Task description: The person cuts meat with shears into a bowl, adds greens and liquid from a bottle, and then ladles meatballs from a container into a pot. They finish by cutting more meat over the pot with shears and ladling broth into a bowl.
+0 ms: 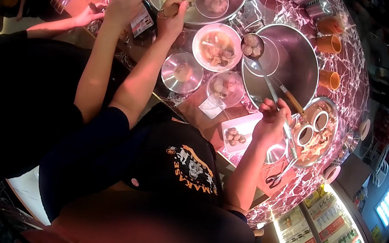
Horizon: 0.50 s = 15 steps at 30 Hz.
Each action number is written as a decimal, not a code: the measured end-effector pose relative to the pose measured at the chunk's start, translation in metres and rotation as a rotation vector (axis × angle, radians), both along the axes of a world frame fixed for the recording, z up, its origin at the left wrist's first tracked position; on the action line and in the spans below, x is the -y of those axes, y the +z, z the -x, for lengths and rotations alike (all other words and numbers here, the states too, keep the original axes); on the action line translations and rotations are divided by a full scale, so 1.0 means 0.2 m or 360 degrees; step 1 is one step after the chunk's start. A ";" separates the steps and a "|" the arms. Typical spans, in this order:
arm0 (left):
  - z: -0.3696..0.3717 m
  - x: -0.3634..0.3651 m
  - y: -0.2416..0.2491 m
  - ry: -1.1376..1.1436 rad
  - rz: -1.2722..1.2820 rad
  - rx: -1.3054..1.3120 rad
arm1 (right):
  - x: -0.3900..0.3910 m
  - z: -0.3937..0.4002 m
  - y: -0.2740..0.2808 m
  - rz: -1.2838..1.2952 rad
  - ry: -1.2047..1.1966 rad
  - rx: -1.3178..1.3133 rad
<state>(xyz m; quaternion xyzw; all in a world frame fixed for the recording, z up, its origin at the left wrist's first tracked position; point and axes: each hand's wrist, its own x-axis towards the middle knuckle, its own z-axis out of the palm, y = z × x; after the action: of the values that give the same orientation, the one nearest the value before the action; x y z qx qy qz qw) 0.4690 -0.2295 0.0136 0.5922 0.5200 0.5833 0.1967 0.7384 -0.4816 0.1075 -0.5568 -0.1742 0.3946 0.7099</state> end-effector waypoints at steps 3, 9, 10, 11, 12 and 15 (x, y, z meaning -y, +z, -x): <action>0.01 0.05 0.04 0.0027 0.0152 0.0087 | 0.00 -0.01 0.00 -0.0034 0.0032 -0.0008; 0.05 0.06 0.02 0.0064 0.0143 0.0171 | 0.02 -0.02 -0.01 -0.0057 0.0057 -0.0020; 0.05 0.06 0.02 0.0082 0.0198 0.0201 | 0.02 -0.02 -0.01 -0.0053 0.0054 -0.0013; 0.04 0.06 0.03 0.0100 0.0252 0.0233 | 0.02 -0.02 -0.01 -0.0056 0.0054 -0.0012; 0.03 0.02 -0.01 0.0094 0.0254 0.0236 | 0.02 -0.01 0.00 -0.0073 0.0054 -0.0018; -0.02 -0.06 0.00 0.0017 0.0448 0.0213 | 0.05 -0.03 -0.01 -0.0088 0.0049 -0.0028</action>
<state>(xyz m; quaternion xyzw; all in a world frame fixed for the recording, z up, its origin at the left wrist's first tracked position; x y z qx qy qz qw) 0.4739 -0.2177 0.0146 0.5158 0.5854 0.5440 0.3088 0.7436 -0.4913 0.1064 -0.5307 -0.1875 0.4052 0.7204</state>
